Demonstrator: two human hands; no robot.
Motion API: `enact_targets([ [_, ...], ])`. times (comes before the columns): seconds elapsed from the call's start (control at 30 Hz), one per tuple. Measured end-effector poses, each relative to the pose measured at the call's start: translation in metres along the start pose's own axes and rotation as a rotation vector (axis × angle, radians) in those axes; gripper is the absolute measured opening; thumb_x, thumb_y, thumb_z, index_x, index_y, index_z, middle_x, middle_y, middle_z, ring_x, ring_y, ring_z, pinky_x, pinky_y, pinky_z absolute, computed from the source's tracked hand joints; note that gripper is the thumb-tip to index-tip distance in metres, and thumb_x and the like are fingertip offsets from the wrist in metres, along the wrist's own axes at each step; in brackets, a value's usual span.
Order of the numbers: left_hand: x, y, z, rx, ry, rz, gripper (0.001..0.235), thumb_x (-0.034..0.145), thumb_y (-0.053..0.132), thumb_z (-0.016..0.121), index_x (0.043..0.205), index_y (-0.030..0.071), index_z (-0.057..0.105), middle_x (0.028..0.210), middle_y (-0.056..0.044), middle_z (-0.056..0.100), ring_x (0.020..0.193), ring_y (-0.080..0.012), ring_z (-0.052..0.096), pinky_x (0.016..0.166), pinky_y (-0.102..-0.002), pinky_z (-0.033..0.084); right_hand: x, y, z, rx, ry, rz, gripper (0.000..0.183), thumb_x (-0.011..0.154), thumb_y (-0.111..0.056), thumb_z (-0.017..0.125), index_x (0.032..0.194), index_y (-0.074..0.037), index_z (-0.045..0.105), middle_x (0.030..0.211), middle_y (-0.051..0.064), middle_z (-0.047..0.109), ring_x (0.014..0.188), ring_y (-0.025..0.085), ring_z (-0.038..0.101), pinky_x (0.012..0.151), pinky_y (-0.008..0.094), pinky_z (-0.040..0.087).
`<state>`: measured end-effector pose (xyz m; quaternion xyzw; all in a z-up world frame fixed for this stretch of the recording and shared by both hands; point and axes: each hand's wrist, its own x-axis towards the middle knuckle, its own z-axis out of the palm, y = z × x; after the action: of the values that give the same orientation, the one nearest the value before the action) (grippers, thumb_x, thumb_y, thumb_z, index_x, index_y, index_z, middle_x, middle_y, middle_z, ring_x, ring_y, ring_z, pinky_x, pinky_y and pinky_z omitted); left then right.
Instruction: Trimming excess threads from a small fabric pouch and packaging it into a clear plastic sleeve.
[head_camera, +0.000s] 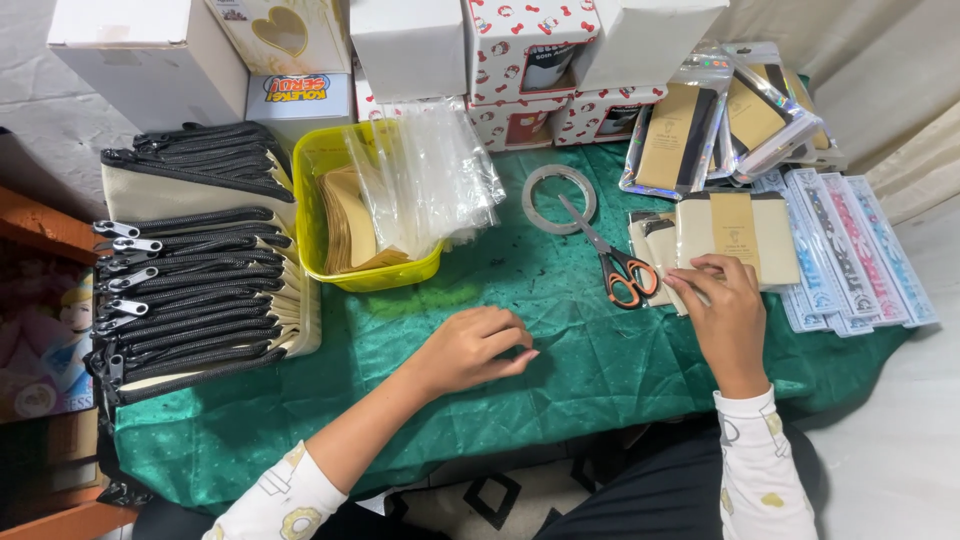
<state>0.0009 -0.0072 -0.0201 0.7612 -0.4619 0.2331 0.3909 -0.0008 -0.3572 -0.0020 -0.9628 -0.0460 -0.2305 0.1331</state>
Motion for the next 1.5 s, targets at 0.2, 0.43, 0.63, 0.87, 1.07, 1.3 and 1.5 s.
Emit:
enact_targets([
  [0.2, 0.000, -0.001, 0.002, -0.004, 0.003, 0.009, 0.010, 0.097, 0.021, 0.071, 0.092, 0.014, 0.067, 0.086, -0.005, 0.062, 0.064, -0.0236, 0.060, 0.059, -0.034, 0.053, -0.004, 0.003, 0.015, -0.027, 0.047, -0.070, 0.011, 0.097, -0.021, 0.083, 0.098, -0.012, 0.077, 0.108, 0.001, 0.062, 0.107, 0.022, 0.064, 0.096, 0.034, 0.056],
  [0.43, 0.000, 0.000, 0.000, -0.008, 0.005, 0.008, 0.011, 0.098, 0.020, 0.071, 0.092, 0.013, 0.066, 0.087, -0.005, 0.062, 0.064, -0.0242, 0.060, 0.059, -0.034, 0.053, 0.001, -0.004, 0.016, -0.029, 0.150, -0.076, 0.007, 0.106, -0.011, 0.074, 0.103, -0.007, 0.069, 0.113, 0.004, 0.059, 0.107, 0.027, 0.065, 0.093, 0.037, 0.057],
  [0.63, 0.000, 0.000, 0.001, 0.007, 0.008, 0.014, 0.011, 0.098, 0.020, 0.070, 0.091, 0.013, 0.066, 0.084, -0.004, 0.060, 0.064, -0.0238, 0.060, 0.059, -0.034, 0.053, 0.001, -0.041, 0.016, 0.318, 0.248, -0.121, 0.007, 0.110, -0.007, 0.068, 0.107, -0.001, 0.065, 0.108, 0.011, 0.061, 0.099, 0.031, 0.063, 0.080, 0.036, 0.055],
  [0.87, 0.000, 0.000, -0.002, 0.072, 0.027, 0.042, 0.014, 0.098, 0.022, 0.069, 0.087, 0.014, 0.065, 0.072, -0.001, 0.053, 0.060, -0.0200, 0.058, 0.058, -0.030, 0.051, 0.001, -0.102, 0.016, 0.370, 0.220, -0.329, 0.010, 0.092, -0.010, 0.082, 0.089, -0.008, 0.073, 0.092, 0.002, 0.069, 0.083, 0.024, 0.066, 0.074, 0.034, 0.056],
  [1.07, -0.006, -0.003, 0.002, 0.105, 0.010, 0.040, 0.016, 0.097, 0.024, 0.068, 0.085, 0.015, 0.064, 0.065, 0.001, 0.050, 0.059, -0.0178, 0.058, 0.057, -0.030, 0.051, 0.013, -0.123, 0.016, 0.413, 0.252, -0.434, 0.036, 0.091, 0.019, 0.064, 0.114, -0.006, 0.075, 0.111, 0.008, 0.064, 0.094, 0.031, 0.065, 0.082, 0.040, 0.055],
  [1.3, -0.019, -0.026, 0.013, -0.015, -0.042, 0.012, 0.028, 0.096, 0.023, 0.070, 0.076, 0.010, 0.056, 0.063, -0.006, 0.051, 0.058, -0.0286, 0.059, 0.054, -0.040, 0.050, 0.005, -0.158, 0.045, 0.530, 0.099, -0.617, 0.033, 0.081, -0.001, 0.073, 0.110, -0.016, 0.076, 0.115, 0.002, 0.066, 0.097, 0.024, 0.065, 0.084, 0.039, 0.056],
  [1.5, -0.020, -0.027, 0.011, 0.005, -0.021, -0.025, 0.028, 0.097, 0.028, 0.068, 0.079, 0.012, 0.055, 0.066, -0.003, 0.052, 0.061, -0.0255, 0.060, 0.055, -0.038, 0.050, 0.070, -0.266, 0.010, 0.536, 0.103, -0.753, 0.014, 0.099, -0.018, 0.069, 0.111, -0.011, 0.070, 0.102, 0.005, 0.062, 0.092, 0.028, 0.062, 0.082, 0.040, 0.054],
])
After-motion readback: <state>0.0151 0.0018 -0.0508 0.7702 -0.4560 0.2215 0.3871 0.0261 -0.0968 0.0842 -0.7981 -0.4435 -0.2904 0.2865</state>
